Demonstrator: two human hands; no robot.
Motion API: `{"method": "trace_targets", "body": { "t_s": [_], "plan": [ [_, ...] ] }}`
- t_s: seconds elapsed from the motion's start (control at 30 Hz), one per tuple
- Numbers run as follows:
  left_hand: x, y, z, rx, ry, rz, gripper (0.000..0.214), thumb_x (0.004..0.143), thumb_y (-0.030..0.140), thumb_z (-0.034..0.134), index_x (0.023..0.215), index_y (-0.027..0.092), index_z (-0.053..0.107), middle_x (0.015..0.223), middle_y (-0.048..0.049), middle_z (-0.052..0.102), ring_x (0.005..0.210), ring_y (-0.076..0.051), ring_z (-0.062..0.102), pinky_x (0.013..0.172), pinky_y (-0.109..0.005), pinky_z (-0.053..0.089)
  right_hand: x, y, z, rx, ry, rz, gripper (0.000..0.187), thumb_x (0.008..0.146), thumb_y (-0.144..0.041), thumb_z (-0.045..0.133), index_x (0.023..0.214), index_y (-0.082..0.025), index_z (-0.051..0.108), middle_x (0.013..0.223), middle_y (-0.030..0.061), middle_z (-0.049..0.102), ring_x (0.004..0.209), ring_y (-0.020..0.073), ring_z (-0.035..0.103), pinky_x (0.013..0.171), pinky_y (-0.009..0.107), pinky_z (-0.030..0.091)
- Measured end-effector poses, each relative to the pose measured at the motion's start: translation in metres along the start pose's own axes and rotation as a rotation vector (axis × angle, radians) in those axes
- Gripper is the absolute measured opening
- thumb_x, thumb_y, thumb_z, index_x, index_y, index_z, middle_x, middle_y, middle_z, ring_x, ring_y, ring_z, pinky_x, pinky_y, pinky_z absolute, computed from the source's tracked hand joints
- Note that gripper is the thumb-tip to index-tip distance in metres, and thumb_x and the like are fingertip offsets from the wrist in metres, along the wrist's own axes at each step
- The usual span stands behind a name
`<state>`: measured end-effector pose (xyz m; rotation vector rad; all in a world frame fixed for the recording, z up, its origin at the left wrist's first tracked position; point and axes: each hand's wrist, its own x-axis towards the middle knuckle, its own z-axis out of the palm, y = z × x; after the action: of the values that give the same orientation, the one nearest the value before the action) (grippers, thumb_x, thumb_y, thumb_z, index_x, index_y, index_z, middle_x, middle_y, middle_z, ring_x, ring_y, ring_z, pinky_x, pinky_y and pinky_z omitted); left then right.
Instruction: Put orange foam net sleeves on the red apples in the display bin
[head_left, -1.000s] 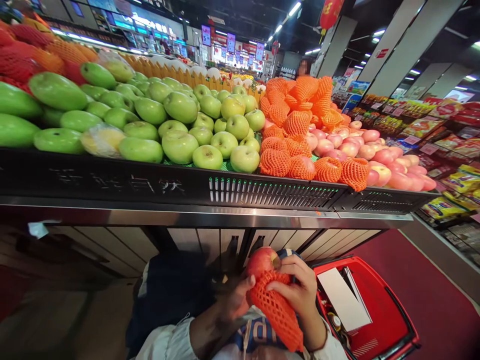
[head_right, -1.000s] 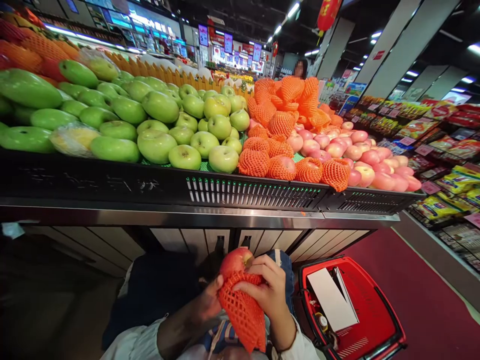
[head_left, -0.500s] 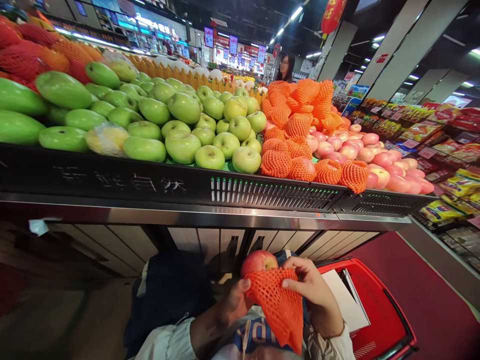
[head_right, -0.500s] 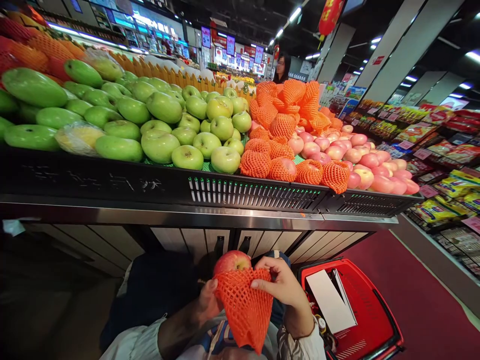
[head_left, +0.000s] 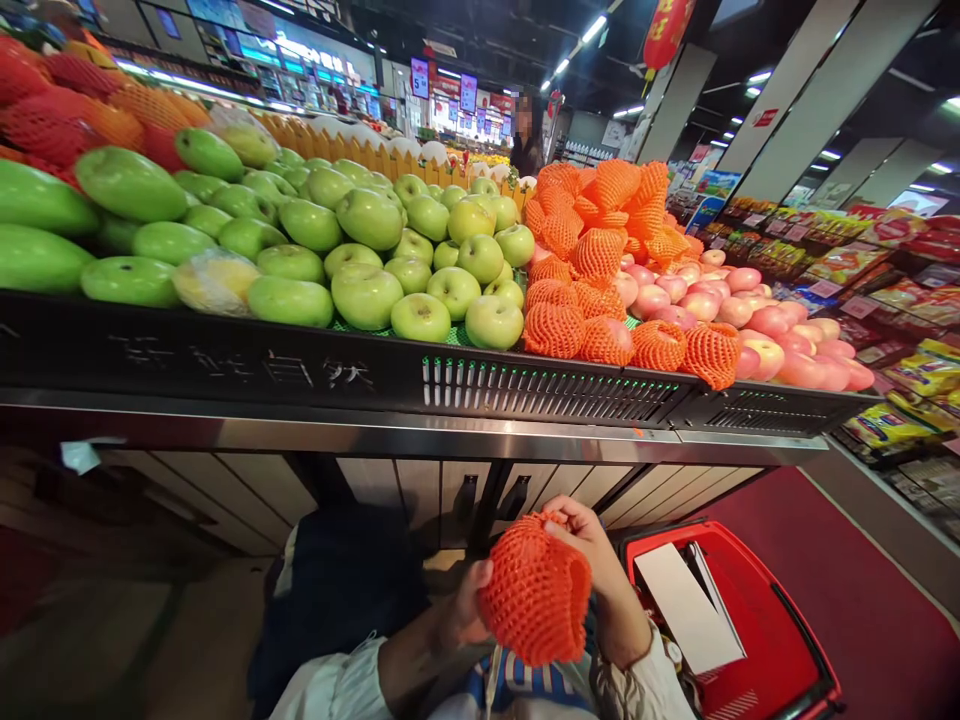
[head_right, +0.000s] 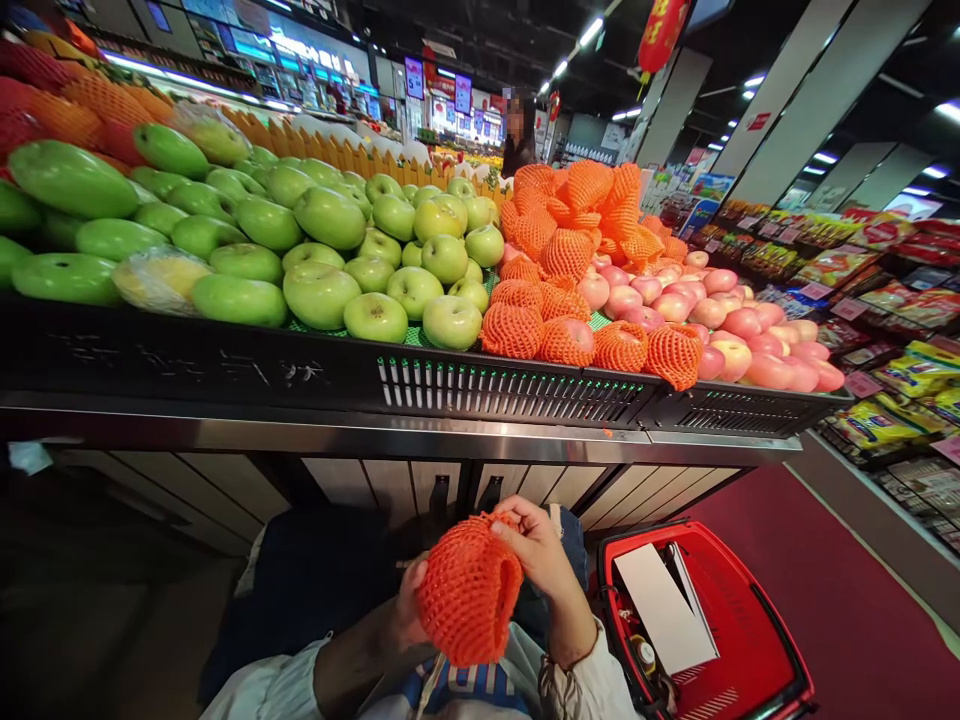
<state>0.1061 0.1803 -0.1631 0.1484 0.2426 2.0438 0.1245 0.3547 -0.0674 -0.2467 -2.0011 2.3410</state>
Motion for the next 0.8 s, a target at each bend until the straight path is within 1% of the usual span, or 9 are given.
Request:
{"method": "trace_targets", "body": {
  "t_s": [0.07, 0.17, 0.2, 0.27, 0.37, 0.5, 0.57, 0.67, 0.8],
  "plan": [
    [0.003, 0.000, 0.006, -0.011, 0.020, 0.071, 0.039, 0.079, 0.055, 0.075, 0.103, 0.024, 0.077, 0.106, -0.0019, 0.078, 0.113, -0.023, 0.067, 0.103, -0.032, 0.044, 0.000, 0.004, 0.002, -0.085, 0.040, -0.082, 0.032, 0.081, -0.050, 0.077, 0.088, -0.021, 0.067, 0.069, -0.0021, 0.055, 0.061, 0.0116, 0.047, 0.059, 0.024, 0.039],
    [0.008, 0.000, 0.023, 0.046, 0.100, 0.049, 0.051, 0.076, 0.062, 0.075, 0.106, 0.021, 0.076, 0.111, -0.0070, 0.077, 0.124, -0.030, 0.061, 0.110, -0.040, 0.041, -0.005, 0.002, 0.001, -0.304, 0.227, -0.371, 0.026, 0.084, -0.037, 0.076, 0.107, -0.025, 0.071, 0.095, 0.0041, 0.064, 0.085, 0.0174, 0.059, 0.077, 0.030, 0.048],
    [0.009, 0.001, 0.028, 0.068, 0.132, 0.045, 0.054, 0.075, 0.064, 0.075, 0.106, 0.020, 0.076, 0.113, -0.0082, 0.076, 0.128, -0.031, 0.059, 0.112, -0.042, 0.039, -0.007, 0.000, -0.001, -0.384, 0.240, -0.465, 0.024, 0.084, -0.033, 0.076, 0.107, -0.026, 0.073, 0.102, 0.0055, 0.066, 0.093, 0.0192, 0.060, 0.084, 0.032, 0.049],
    [0.011, 0.003, 0.036, 0.089, 0.198, 0.073, 0.060, 0.071, 0.069, 0.074, 0.107, 0.020, 0.074, 0.116, -0.0093, 0.074, 0.134, -0.033, 0.054, 0.116, -0.044, 0.035, -0.012, -0.005, -0.007, -0.494, 0.154, -0.556, 0.017, 0.089, -0.030, 0.070, 0.105, -0.029, 0.078, 0.104, 0.0062, 0.069, 0.096, 0.0206, 0.063, 0.087, 0.034, 0.049],
    [0.013, 0.006, 0.041, 0.091, 0.260, 0.090, 0.067, 0.066, 0.072, 0.076, 0.107, 0.019, 0.072, 0.117, -0.0099, 0.073, 0.136, -0.034, 0.052, 0.118, -0.046, 0.033, -0.018, -0.012, -0.017, -0.498, -0.017, -0.483, 0.031, 0.100, -0.036, 0.051, 0.112, -0.029, 0.079, 0.101, 0.0074, 0.073, 0.093, 0.0223, 0.067, 0.084, 0.036, 0.050],
    [0.015, 0.006, 0.037, 0.105, 0.306, 0.070, 0.067, 0.066, 0.070, 0.077, 0.109, 0.019, 0.071, 0.118, -0.0105, 0.073, 0.136, -0.035, 0.051, 0.118, -0.049, 0.032, -0.022, -0.020, -0.023, -0.392, -0.066, -0.487, 0.054, 0.098, -0.059, 0.041, 0.115, -0.023, 0.077, 0.108, 0.0111, 0.073, 0.100, 0.0285, 0.067, 0.090, 0.041, 0.049],
    [0.015, 0.004, 0.035, 0.127, 0.287, 0.069, 0.068, 0.068, 0.066, 0.078, 0.116, 0.018, 0.068, 0.120, -0.0117, 0.071, 0.139, -0.035, 0.048, 0.118, -0.049, 0.032, -0.023, -0.024, -0.023, -0.418, -0.071, -0.483, 0.048, 0.096, -0.058, 0.049, 0.115, -0.024, 0.077, 0.107, 0.0105, 0.073, 0.098, 0.0274, 0.068, 0.088, 0.039, 0.049],
    [0.016, 0.003, 0.033, 0.141, 0.249, 0.063, 0.073, 0.071, 0.064, 0.075, 0.125, 0.017, 0.064, 0.124, -0.0136, 0.070, 0.142, -0.035, 0.044, 0.119, -0.051, 0.031, -0.022, -0.029, -0.024, -0.515, -0.082, -0.447, 0.033, 0.093, -0.044, 0.061, 0.115, -0.025, 0.076, 0.109, 0.0101, 0.074, 0.100, 0.0257, 0.068, 0.089, 0.037, 0.050],
    [0.016, 0.003, 0.029, 0.152, 0.284, 0.076, 0.071, 0.068, 0.066, 0.076, 0.119, 0.017, 0.068, 0.121, -0.0129, 0.072, 0.142, -0.034, 0.044, 0.121, -0.050, 0.029, -0.021, -0.029, -0.028, -0.555, -0.128, -0.440, 0.032, 0.092, -0.038, 0.063, 0.118, -0.023, 0.074, 0.113, 0.0123, 0.072, 0.107, 0.0263, 0.067, 0.093, 0.038, 0.050]
  ]
}}
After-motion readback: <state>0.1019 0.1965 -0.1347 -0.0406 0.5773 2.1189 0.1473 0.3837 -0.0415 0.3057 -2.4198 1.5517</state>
